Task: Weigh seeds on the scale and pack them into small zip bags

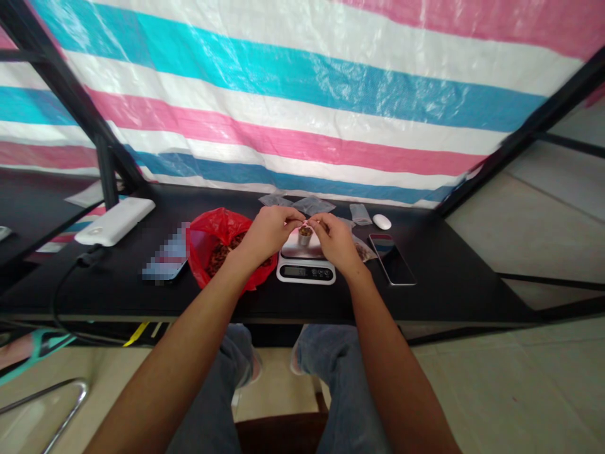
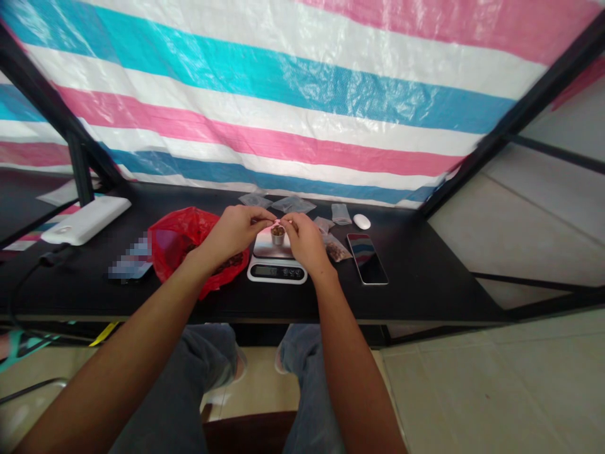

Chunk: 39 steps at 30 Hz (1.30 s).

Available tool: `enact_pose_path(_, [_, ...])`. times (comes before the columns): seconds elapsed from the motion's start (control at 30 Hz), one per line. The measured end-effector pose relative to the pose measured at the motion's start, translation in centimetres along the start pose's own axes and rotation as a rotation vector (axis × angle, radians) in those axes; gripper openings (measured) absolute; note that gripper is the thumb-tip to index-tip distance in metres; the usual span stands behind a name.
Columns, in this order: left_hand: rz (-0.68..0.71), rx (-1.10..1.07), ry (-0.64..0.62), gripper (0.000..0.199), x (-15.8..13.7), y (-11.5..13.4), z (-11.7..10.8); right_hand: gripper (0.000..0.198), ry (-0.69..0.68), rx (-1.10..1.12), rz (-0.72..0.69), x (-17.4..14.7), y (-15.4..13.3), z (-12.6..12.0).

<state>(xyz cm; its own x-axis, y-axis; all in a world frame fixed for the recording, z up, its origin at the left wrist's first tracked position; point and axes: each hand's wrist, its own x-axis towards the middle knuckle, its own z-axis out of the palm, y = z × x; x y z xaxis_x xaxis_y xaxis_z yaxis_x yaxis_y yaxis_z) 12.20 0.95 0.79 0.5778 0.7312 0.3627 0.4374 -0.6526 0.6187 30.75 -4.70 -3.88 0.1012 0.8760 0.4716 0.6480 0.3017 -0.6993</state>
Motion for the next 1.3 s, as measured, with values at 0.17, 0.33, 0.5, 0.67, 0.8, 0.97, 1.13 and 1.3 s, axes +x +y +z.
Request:
enact_pose_path(0.17, [0.023,0.026,-0.03,0.023,-0.1,-0.1,0.3,0.024,-0.031,-0.07,-0.018,-0.1,0.1,-0.1])
enact_pose_path(0.33, [0.03,0.052,-0.029,0.023,-0.1,-0.4,0.7,0.025,-0.01,-0.072,-0.018,-0.1,0.4,-0.1])
enact_pose_path(0.5, [0.027,0.105,-0.049,0.026,-0.2,-0.4,0.6,0.025,0.031,-0.018,-0.03,-0.2,0.6,0.1])
enact_pose_path(0.67, [0.02,0.14,-0.064,0.028,-0.2,-0.1,0.5,0.025,0.103,0.022,0.002,-0.3,0.5,-0.1])
enact_pose_path(0.8, [-0.012,0.12,-0.057,0.027,-0.3,0.0,0.6,0.026,0.211,0.009,0.024,-0.2,0.8,-1.0])
enact_pose_path(0.97, [-0.035,0.08,-0.02,0.029,-0.5,0.0,0.6,0.025,0.346,-0.222,0.03,-0.4,2.6,-2.8])
enact_pose_path(1.13, [-0.046,0.047,-0.003,0.029,-0.7,0.1,0.5,0.033,0.254,-0.493,0.038,-1.4,3.9,-4.0])
enact_pose_path(1.3, [-0.04,0.032,-0.002,0.031,-0.8,0.1,0.6,0.047,0.103,-0.584,0.093,-1.9,3.8,-4.1])
